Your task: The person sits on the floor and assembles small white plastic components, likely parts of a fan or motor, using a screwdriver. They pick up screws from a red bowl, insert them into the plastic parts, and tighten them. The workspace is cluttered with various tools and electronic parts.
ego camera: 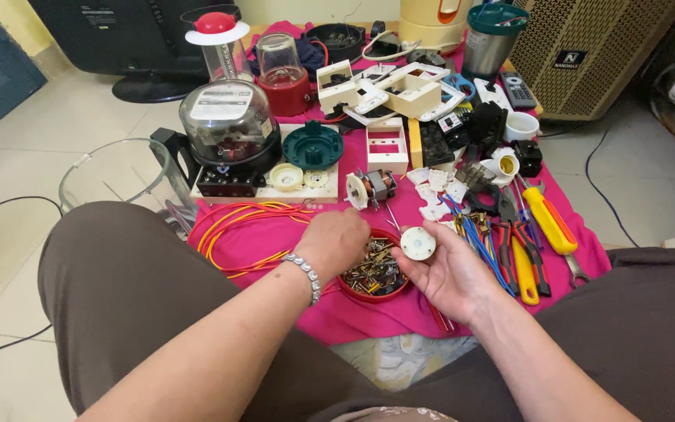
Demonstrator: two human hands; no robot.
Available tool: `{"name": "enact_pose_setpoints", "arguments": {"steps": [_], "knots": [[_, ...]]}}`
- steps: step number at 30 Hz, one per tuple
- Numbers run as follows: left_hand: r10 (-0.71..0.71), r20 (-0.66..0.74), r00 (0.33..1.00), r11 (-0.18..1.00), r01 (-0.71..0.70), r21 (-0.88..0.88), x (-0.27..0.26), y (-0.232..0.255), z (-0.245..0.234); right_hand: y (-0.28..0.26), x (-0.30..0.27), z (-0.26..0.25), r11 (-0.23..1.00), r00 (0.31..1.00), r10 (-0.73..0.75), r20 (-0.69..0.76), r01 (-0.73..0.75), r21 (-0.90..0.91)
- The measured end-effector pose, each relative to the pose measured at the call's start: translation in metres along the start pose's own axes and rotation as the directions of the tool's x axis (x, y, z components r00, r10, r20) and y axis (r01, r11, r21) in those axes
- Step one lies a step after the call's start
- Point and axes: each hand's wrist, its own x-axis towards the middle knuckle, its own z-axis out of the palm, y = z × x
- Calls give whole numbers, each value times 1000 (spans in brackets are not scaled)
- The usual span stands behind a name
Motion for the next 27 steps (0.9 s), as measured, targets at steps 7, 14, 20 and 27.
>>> {"name": "enact_pose_setpoints", "arguments": {"steps": [7, 14, 20, 27], "knots": [[-310, 156, 938, 695, 336, -636, -14, -33, -3, 0, 4, -4, 1000, 1000, 3, 3, -3, -2], [-525, 170, 834, 664, 527, -531, -24, -47, 9, 1, 2, -2, 1000, 1000, 13, -11, -13, -9], [-521, 166, 837, 671, 522, -527, -20, -42, 10, 1, 5, -5, 1000, 1000, 16, -13, -16, -16], [-642, 165, 749, 523, 585, -619, -32, -56, 13, 1, 7, -4, 1000, 1000, 1, -10, -1, -27]]}}
